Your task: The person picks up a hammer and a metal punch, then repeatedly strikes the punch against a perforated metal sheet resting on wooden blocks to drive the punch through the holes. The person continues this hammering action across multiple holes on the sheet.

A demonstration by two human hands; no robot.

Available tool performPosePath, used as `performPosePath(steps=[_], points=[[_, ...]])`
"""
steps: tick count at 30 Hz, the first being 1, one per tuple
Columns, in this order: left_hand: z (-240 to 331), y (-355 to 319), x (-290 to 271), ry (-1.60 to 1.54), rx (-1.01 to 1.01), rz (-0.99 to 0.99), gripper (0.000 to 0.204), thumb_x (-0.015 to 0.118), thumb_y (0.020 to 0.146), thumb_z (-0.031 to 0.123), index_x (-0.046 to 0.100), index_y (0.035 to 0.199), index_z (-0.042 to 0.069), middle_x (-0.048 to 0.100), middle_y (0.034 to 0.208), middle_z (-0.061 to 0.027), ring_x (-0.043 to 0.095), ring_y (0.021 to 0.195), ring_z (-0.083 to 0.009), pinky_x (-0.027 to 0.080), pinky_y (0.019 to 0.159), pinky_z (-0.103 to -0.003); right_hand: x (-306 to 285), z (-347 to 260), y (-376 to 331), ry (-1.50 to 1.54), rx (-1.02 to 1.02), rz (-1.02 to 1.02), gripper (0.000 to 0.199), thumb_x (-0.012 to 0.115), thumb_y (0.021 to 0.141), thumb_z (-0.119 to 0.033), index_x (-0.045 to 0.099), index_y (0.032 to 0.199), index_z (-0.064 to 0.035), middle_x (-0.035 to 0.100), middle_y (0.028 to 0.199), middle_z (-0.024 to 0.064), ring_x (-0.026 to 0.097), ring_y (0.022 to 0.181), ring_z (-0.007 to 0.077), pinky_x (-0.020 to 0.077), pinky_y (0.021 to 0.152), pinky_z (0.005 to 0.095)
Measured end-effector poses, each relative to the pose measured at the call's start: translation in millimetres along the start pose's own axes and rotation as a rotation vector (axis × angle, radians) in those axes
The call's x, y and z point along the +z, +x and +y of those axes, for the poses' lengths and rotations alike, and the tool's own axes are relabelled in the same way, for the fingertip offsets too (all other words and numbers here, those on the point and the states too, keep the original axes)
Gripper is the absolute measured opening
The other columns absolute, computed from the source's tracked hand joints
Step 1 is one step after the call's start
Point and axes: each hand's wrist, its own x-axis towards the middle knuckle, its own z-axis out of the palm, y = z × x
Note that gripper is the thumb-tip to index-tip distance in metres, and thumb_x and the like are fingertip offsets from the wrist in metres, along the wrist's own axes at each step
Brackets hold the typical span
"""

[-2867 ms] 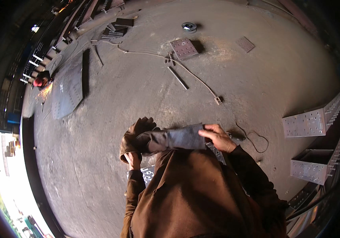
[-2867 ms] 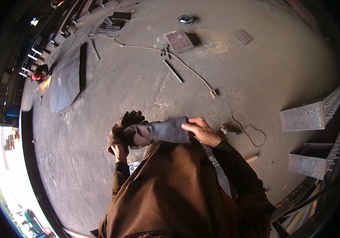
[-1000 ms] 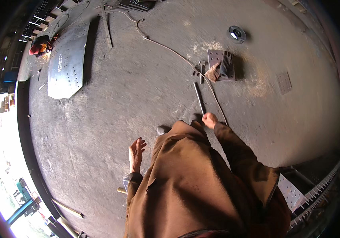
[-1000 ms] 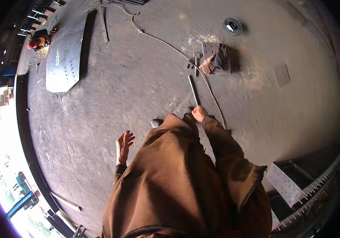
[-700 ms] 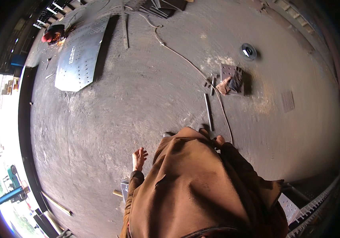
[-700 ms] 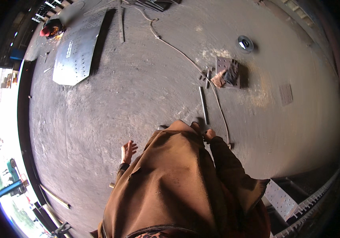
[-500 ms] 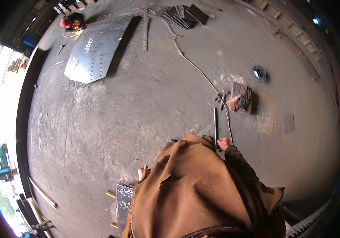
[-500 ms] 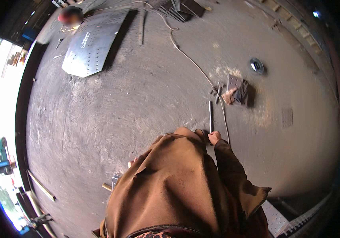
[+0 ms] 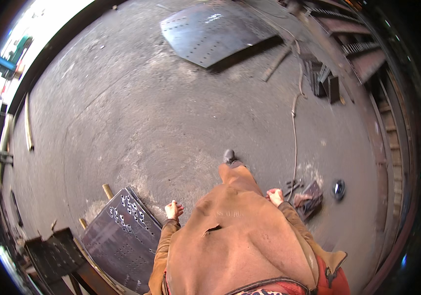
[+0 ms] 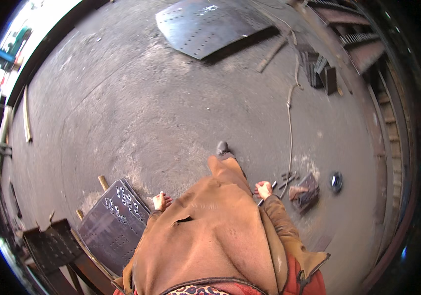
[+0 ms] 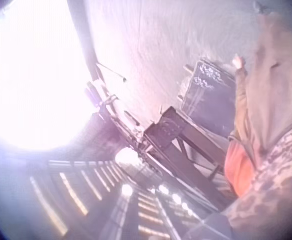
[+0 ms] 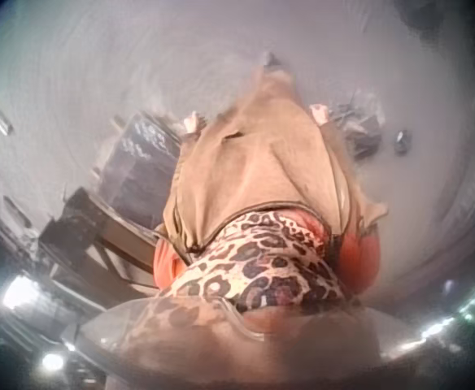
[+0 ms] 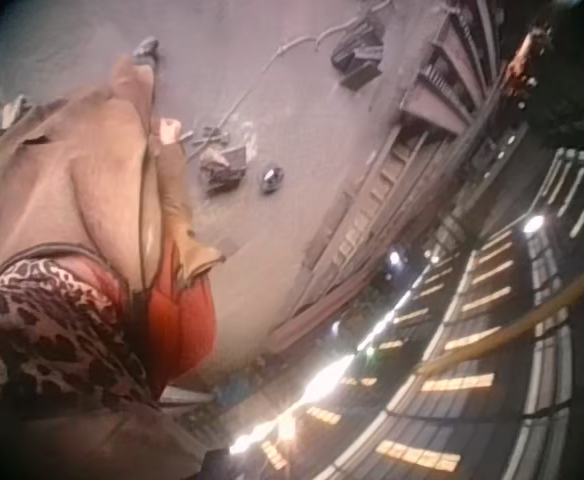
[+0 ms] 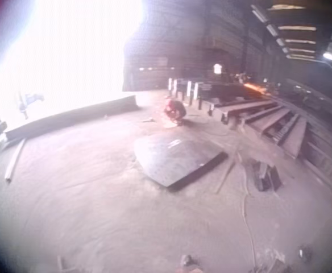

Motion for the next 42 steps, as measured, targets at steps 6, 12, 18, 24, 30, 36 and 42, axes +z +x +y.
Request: performPosePath(steps=[6,12,18,24,30,36,42], points=[[1.9,12.6,16.6,0.199,0.151,0.02,0.037,0.057,0.101,0.033,0.063,0.104,-0.004,0.07,0.081,-0.0144,0.07,0.066,-0.023,0.058,0.057,-0.039,-4.3,-89.9,81.4,-0.074,0.161,-0.043,0.033,0.062,0.096,-0.017,0.052,0.122,0.0008,0.07,0.099,0.0188,0.072,0.078,0.0283,0.0599,0.058,0.0446],[153.0,19.2,35.6,-0.035,0.11,0.128,0.036,0.055,0.102,0.031,0.064,0.112,-0.003,0.07,0.089,-0.0137,0.068,0.067,-0.0204,0.058,0.06,-0.034,41.0,-267.5,183.9,-0.241,0.043,-0.122,0.042,0.063,0.095,-0.022,0.044,0.128,-0.0032,0.068,0.098,0.0167,0.071,0.074,0.0258,0.0592,0.054,0.0415],[263.5,51.0,41.1,-0.269,0.155,0.151,0.037,0.056,0.103,0.032,0.065,0.111,-0.003,0.072,0.094,-0.0133,0.071,0.071,-0.0194,0.056,0.058,-0.032,152.0,-518.7,201.8,-0.083,-0.447,-0.181,0.026,0.061,0.099,-0.021,0.059,0.117,-0.0017,0.071,0.091,0.011,0.071,0.072,0.0201,0.0581,0.054,0.0346],[289.6,112.2,-21.4,-0.22,0.108,0.194,0.037,0.058,0.102,0.031,0.064,0.112,-0.004,0.073,0.092,-0.0145,0.07,0.066,-0.0206,0.057,0.052,-0.033,271.1,-596.6,165.9,-0.045,-0.536,-0.3,0.014,0.056,0.1,-0.016,0.063,0.105,-0.0053,0.072,0.088,0.0105,0.072,0.072,0.0209,0.0588,0.054,0.0358],[297.5,125.3,-97.5,-0.201,0.018,0.319,0.034,0.054,0.102,0.027,0.058,0.113,-0.005,0.07,0.09,-0.0191,0.071,0.063,-0.028,0.059,0.05,-0.04,324.8,-523.7,129.9,-0.375,-0.32,-0.399,0.023,0.063,0.096,-0.018,0.063,0.11,-0.0002,0.071,0.089,0.0133,0.073,0.072,0.0245,0.0596,0.054,0.0391],[339.5,151.1,-130.4,0.327,0.122,0.147,0.04,0.054,0.101,0.03,0.056,0.118,-0.006,0.07,0.098,-0.0222,0.071,0.072,-0.0316,0.06,0.057,-0.043,290.6,-437.0,117.8,-0.052,-0.147,-0.194,0.031,0.065,0.097,-0.02,0.055,0.119,-0.001,0.071,0.092,0.0143,0.072,0.073,0.0238,0.0593,0.056,0.0396],[467.1,202.3,-80.8,0.836,0.349,-0.115,0.047,0.055,0.1,0.034,0.054,0.123,-0.007,0.069,0.105,-0.0253,0.072,0.081,-0.0352,0.06,0.065,-0.046,218.7,-316.9,99.0,0.418,0.021,0.153,0.032,0.063,0.098,-0.026,0.056,0.12,-0.004,0.071,0.091,0.0118,0.071,0.071,0.0221,0.0585,0.057,0.039]])
